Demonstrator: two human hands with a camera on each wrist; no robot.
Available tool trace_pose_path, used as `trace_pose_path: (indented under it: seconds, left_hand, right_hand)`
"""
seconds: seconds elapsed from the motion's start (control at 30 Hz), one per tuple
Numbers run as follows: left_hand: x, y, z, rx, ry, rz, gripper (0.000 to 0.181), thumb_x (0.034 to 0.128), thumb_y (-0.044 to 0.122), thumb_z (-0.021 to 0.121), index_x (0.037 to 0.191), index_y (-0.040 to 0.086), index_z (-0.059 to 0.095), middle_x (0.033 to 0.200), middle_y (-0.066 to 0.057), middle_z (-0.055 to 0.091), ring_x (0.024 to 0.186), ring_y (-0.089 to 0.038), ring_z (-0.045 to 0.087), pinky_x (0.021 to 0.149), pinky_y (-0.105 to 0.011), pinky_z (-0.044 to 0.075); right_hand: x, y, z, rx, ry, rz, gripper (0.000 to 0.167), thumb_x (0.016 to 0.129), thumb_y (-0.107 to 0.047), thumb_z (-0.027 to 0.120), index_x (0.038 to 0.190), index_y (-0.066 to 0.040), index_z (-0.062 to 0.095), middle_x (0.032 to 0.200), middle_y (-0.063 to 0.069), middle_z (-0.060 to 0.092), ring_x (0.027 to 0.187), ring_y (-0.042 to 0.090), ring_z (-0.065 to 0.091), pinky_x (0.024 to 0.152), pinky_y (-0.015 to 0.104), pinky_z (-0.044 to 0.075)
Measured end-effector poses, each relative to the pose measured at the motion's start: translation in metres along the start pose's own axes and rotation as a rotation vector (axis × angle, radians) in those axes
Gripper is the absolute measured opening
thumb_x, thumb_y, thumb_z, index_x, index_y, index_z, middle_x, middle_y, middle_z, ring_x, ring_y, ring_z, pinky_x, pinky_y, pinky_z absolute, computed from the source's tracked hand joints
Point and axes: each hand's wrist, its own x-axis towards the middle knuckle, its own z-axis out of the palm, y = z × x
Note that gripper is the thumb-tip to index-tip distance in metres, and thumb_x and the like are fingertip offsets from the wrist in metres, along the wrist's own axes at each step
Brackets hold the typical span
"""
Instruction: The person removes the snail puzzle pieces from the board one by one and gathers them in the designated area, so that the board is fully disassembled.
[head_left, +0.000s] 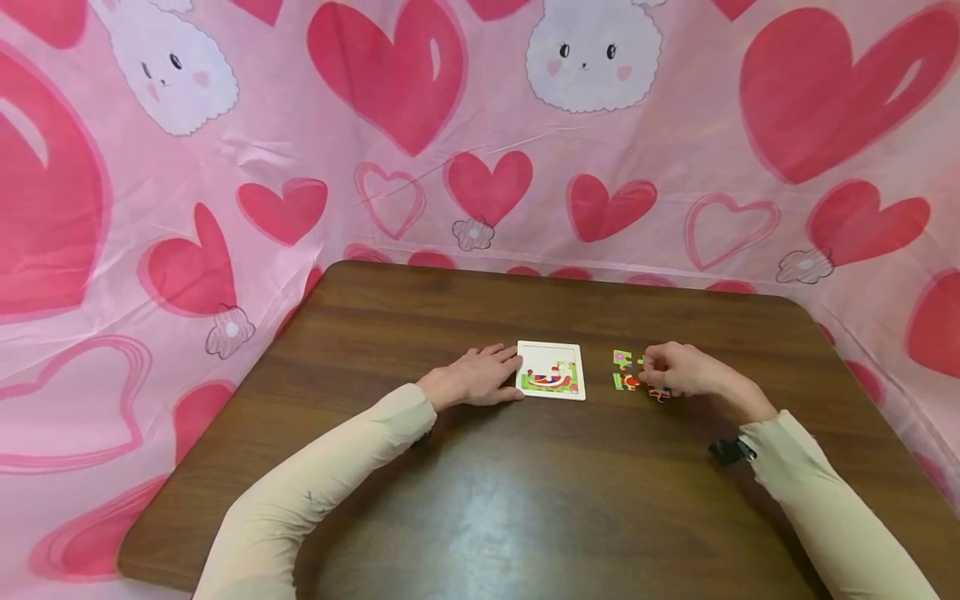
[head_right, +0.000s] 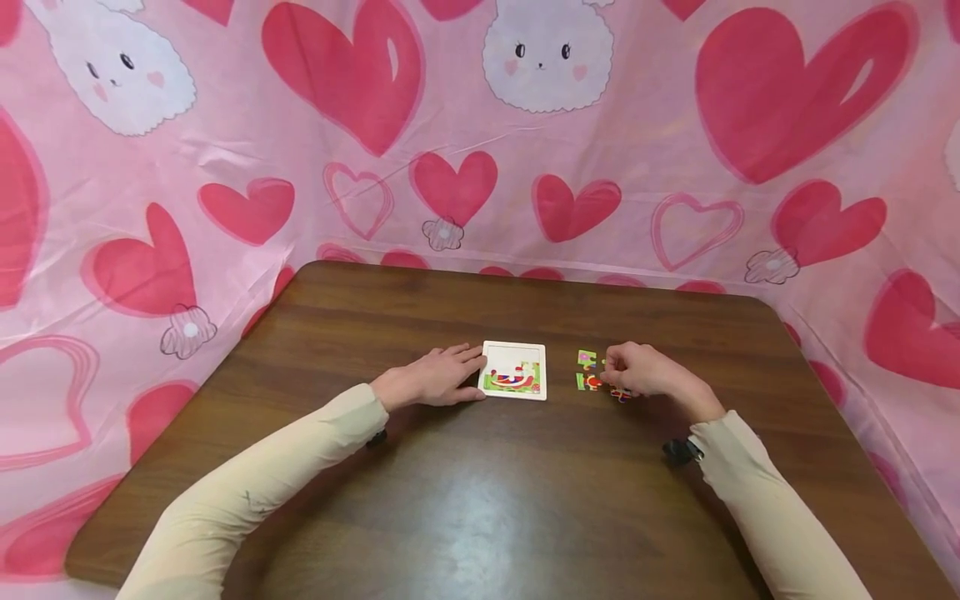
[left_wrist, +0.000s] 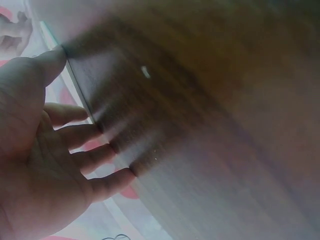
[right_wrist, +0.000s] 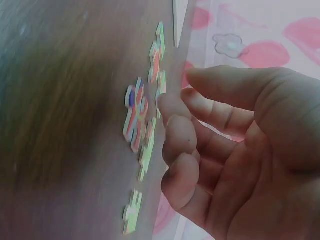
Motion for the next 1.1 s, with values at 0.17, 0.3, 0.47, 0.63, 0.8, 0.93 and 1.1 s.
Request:
trace_pose_path:
  seconds: [0.17, 0.3, 0.47, 0.63, 0.8, 0.93, 1.1]
  left_hand:
    - [0.001, -0.001, 0.001, 0.006, 0.000, 0.002, 0.068, 0.0964, 0.057, 0.050, 0.149, 0.015, 0.038, 0.161, -0.009, 0.029, 0.149, -0.033, 0.026, 0.116, -0.057, 0.027]
    - [0.001, -0.001, 0.001, 0.007, 0.002, 0.004, 0.068, 0.0966, 0.057, 0.050, 0.148, 0.015, 0.038, 0.162, -0.009, 0.029, 0.150, -0.033, 0.026, 0.116, -0.057, 0.027]
    - [0.000, -0.001, 0.000, 0.014, 0.007, 0.004, 0.067, 0.0965, 0.057, 0.050, 0.148, 0.015, 0.038, 0.161, -0.009, 0.029, 0.149, -0.033, 0.027, 0.116, -0.057, 0.028]
    - [0.000, -0.001, 0.000, 0.010, 0.009, 0.007, 0.067, 0.0965, 0.057, 0.050, 0.148, 0.016, 0.039, 0.161, -0.009, 0.030, 0.149, -0.033, 0.027, 0.115, -0.058, 0.029]
    - [0.001, -0.001, 0.001, 0.010, 0.013, 0.006, 0.065, 0.0963, 0.056, 0.051, 0.146, 0.015, 0.041, 0.160, -0.009, 0.031, 0.148, -0.033, 0.028, 0.115, -0.058, 0.029]
    - [0.001, -0.001, 0.002, -0.004, 0.006, 0.004, 0.067, 0.0963, 0.056, 0.051, 0.148, 0.015, 0.039, 0.161, -0.008, 0.031, 0.149, -0.033, 0.027, 0.116, -0.058, 0.028]
    - [0.002, -0.002, 0.003, -0.010, 0.004, 0.000, 0.068, 0.0963, 0.057, 0.050, 0.149, 0.016, 0.038, 0.161, -0.008, 0.030, 0.150, -0.032, 0.026, 0.116, -0.058, 0.027]
  right_hand:
    - [0.005, -0.008, 0.007, -0.037, 0.064, -0.024, 0.013, 0.095, -0.022, 0.062, 0.087, -0.012, 0.060, 0.067, 0.000, 0.055, 0.055, 0.013, 0.051, 0.049, 0.029, 0.042]
    - [0.008, -0.015, 0.013, -0.023, 0.090, -0.031, 0.011, 0.096, -0.022, 0.062, 0.093, -0.012, 0.061, 0.073, 0.003, 0.059, 0.056, 0.015, 0.053, 0.050, 0.031, 0.045]
    - [0.013, -0.020, 0.021, 0.016, 0.100, -0.063, 0.012, 0.096, -0.020, 0.062, 0.100, -0.009, 0.059, 0.072, 0.006, 0.062, 0.054, 0.015, 0.055, 0.047, 0.032, 0.047]
    - [0.020, -0.026, 0.026, -0.008, 0.121, -0.090, 0.014, 0.094, -0.020, 0.065, 0.101, -0.011, 0.058, 0.072, 0.003, 0.061, 0.055, 0.012, 0.055, 0.045, 0.031, 0.045]
    - [0.031, -0.037, 0.031, -0.006, 0.111, -0.097, 0.015, 0.092, -0.020, 0.068, 0.102, -0.011, 0.060, 0.078, 0.002, 0.062, 0.058, 0.012, 0.056, 0.055, 0.029, 0.048]
    - [0.039, -0.045, 0.036, -0.015, 0.094, -0.120, 0.016, 0.091, -0.020, 0.069, 0.102, -0.009, 0.062, 0.075, 0.001, 0.061, 0.059, 0.012, 0.055, 0.056, 0.028, 0.046]
    - [0.048, -0.051, 0.040, -0.058, 0.098, -0.142, 0.017, 0.091, -0.021, 0.070, 0.102, -0.010, 0.062, 0.070, 0.000, 0.056, 0.059, 0.012, 0.051, 0.056, 0.028, 0.040]
